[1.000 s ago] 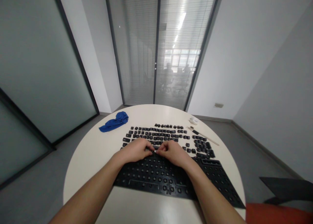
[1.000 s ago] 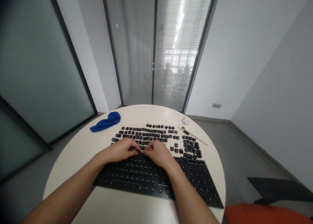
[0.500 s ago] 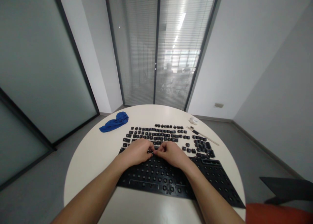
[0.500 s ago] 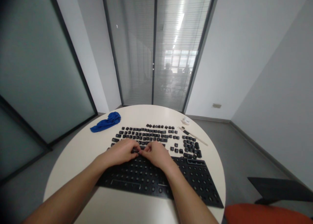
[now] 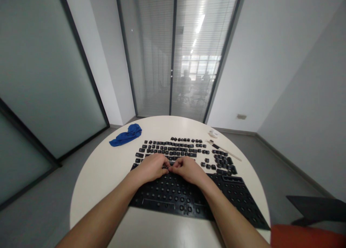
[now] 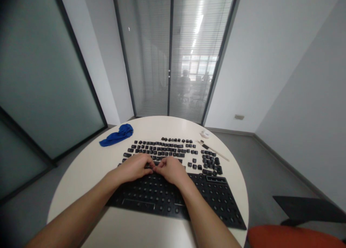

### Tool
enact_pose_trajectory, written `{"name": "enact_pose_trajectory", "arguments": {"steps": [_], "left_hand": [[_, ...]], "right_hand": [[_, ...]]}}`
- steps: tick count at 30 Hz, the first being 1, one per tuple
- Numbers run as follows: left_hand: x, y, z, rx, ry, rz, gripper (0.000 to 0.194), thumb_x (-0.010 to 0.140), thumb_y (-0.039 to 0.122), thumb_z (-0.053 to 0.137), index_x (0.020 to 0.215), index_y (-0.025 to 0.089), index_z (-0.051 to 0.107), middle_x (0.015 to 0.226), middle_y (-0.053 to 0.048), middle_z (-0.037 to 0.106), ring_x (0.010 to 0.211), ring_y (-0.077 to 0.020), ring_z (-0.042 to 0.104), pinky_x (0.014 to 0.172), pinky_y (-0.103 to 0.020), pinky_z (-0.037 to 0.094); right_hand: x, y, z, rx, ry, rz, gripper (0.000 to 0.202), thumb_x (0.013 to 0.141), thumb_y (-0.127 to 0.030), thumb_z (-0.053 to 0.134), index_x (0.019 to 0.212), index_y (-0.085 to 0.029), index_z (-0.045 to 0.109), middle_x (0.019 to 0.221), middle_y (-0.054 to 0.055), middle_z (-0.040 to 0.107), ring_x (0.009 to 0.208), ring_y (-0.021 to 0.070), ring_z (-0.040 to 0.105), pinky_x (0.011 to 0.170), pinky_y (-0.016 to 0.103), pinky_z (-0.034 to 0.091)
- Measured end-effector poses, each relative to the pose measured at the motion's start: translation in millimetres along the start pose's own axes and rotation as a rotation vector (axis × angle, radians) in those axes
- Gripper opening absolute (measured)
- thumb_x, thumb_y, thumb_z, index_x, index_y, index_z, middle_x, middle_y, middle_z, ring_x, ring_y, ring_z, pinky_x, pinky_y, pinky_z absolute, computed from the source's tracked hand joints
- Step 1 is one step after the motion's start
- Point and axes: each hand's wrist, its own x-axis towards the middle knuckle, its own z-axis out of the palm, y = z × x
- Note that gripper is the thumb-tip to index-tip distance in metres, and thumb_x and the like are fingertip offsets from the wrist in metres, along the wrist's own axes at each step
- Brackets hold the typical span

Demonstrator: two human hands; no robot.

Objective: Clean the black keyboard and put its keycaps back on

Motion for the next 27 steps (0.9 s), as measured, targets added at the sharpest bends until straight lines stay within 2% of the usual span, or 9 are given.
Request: {"name": "enact_pose_trajectory", "arguments": {"steps": [8,16,22,27], "left_hand": [[3.2,-1.8,3.7,0.065,-0.04,-0.051,0.021,0.08,0.028,0.068,0.099,0.029,0.077,0.101,-0.003,0.076,0.098,-0.0258,0.068,0.083,-0.032,0.049],[0.6,-10.5,4.1,0.021,-0.014,0.057,0.02,0.082,0.027,0.066,0.099,0.028,0.076,0.1,-0.002,0.075,0.096,-0.0243,0.067,0.082,-0.032,0.048],[-0.8,-23.7,-1.7,-0.036,-0.022,0.142,0.023,0.082,0.032,0.068,0.104,0.026,0.074,0.105,-0.003,0.074,0.098,-0.0237,0.066,0.086,-0.031,0.047],[-3.5,-30.0,-6.1,-0.055,-0.059,0.139,0.023,0.081,0.028,0.07,0.104,0.027,0.074,0.107,-0.002,0.074,0.1,-0.0231,0.066,0.087,-0.031,0.047]], "right_hand": [[5.8,-2.0,1.0,-0.026,0.0,0.037,0.008,0.071,-0.028,0.073,0.069,-0.02,0.074,0.066,0.001,0.07,0.065,0.0153,0.061,0.053,0.022,0.036],[3.4,0.5,1.5,-0.058,0.047,0.018,0.011,0.072,-0.029,0.075,0.072,-0.019,0.071,0.067,0.001,0.07,0.064,0.0145,0.061,0.053,0.022,0.036],[8.4,-4.4,-18.5,-0.147,0.127,-0.004,0.017,0.083,-0.036,0.066,0.08,-0.02,0.073,0.071,0.002,0.072,0.064,0.0146,0.062,0.055,0.023,0.038],[41.1,-7.7,-41.6,-0.334,0.241,0.019,0.019,0.085,-0.036,0.063,0.084,-0.021,0.075,0.082,0.007,0.075,0.076,0.0209,0.066,0.063,0.028,0.041]]}}
